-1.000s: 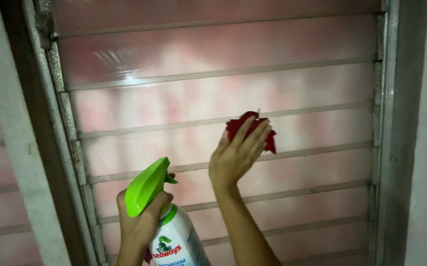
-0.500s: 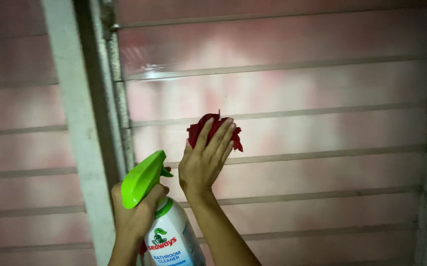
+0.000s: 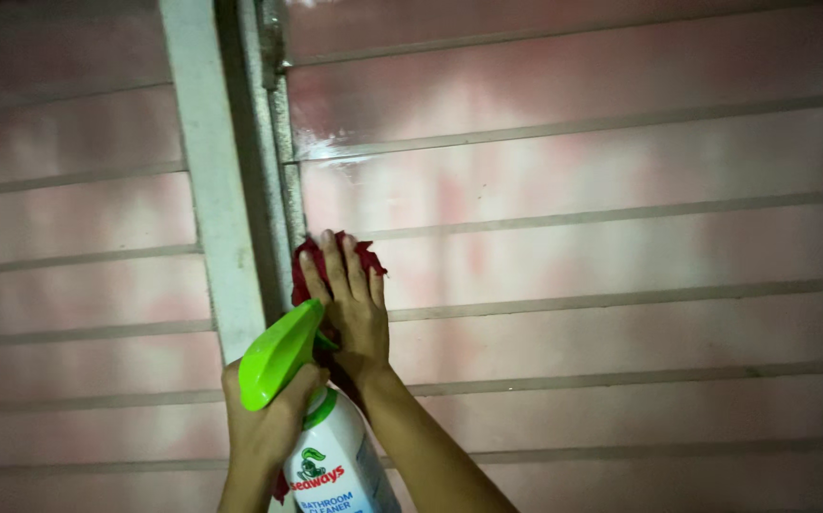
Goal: The person sprays a bathroom cleaner onto a louvered window and wipes the slats with a red cloth. The person moves the cloth across multiple horizontal slats, spraying and wiping repeatedly to clean the surface.
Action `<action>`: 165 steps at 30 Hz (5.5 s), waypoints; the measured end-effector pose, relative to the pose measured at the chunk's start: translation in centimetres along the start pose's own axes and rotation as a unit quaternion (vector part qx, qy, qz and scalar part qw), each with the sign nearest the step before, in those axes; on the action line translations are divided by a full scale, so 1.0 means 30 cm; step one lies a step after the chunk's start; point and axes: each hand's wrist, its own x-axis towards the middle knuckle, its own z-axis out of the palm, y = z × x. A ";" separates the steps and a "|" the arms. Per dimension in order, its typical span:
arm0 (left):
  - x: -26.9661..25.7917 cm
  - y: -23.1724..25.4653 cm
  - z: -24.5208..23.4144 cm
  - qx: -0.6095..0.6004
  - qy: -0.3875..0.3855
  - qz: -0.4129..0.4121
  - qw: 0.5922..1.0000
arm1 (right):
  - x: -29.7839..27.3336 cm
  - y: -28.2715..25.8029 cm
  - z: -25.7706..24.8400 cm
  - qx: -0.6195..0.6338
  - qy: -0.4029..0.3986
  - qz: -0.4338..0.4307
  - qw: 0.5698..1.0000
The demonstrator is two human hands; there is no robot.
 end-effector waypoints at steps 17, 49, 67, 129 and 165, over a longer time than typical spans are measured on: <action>-0.139 0.068 0.070 0.001 -0.023 0.005 1.000 | -0.012 0.229 -0.229 0.042 -0.187 -0.296 0.936; -0.474 0.364 0.942 -0.088 -0.090 -0.047 0.991 | -0.317 1.337 -1.253 -0.151 -0.291 -0.151 0.933; -0.581 0.394 1.193 -0.120 -0.120 -0.007 0.985 | -0.614 1.403 -1.288 -0.158 -0.108 0.156 0.969; -0.699 0.154 1.110 -0.271 -0.417 -0.210 0.842 | -0.617 1.073 -1.142 0.409 0.081 0.721 0.554; -0.530 -0.084 0.990 -0.331 -0.391 -0.280 0.812 | -0.628 1.118 -1.526 -0.169 -0.337 0.530 0.760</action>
